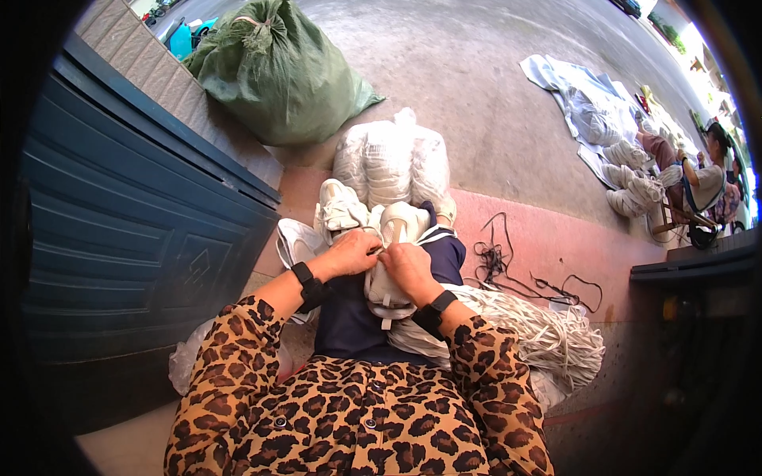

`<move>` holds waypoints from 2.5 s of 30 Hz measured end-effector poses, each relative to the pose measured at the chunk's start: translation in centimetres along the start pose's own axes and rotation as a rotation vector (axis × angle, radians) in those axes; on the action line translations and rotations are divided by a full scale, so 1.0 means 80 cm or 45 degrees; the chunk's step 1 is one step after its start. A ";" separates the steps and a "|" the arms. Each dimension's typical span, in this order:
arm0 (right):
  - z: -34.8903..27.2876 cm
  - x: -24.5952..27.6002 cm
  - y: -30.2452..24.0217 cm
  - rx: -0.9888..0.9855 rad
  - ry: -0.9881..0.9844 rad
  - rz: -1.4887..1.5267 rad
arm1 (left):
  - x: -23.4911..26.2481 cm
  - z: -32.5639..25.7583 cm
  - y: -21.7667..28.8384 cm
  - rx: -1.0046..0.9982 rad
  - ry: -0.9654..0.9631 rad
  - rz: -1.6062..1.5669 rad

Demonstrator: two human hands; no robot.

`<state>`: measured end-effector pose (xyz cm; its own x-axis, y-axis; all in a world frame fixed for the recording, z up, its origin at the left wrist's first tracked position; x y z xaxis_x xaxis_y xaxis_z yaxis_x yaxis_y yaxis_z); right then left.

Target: Lacing white athletic shoes in a semi-outdoor workshop environment.

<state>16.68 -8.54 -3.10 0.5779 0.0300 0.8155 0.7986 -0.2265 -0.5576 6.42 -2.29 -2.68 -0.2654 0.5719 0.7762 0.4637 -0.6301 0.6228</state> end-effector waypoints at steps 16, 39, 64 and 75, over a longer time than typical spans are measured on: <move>-0.010 -0.001 -0.011 0.059 0.232 -0.061 | -0.013 -0.015 -0.003 0.035 0.244 -0.236; -0.072 0.044 0.031 -0.290 -0.301 0.968 | 0.015 -0.054 0.089 -0.226 0.568 0.287; -0.045 0.034 0.012 -0.355 -0.211 2.071 | 0.010 -0.040 0.089 0.341 0.679 -0.902; -0.046 0.037 0.006 -0.266 -0.050 1.628 | 0.021 -0.045 0.105 0.153 0.788 -0.588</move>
<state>18.17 -12.13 -0.43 0.9141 -0.2917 -0.2815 -0.3594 -0.2618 -0.8957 6.84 -8.49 4.22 -0.8608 0.3429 0.3761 0.2705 -0.3177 0.9088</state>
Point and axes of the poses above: each hand's wrist, its own z-axis towards the middle knuckle, its own x-axis out of the back of the hand, y = z × x, the point moved 5 cm from there along z, towards the middle knuckle, and after that the axes turned 5 degrees about -x, right-handed, at the moved point
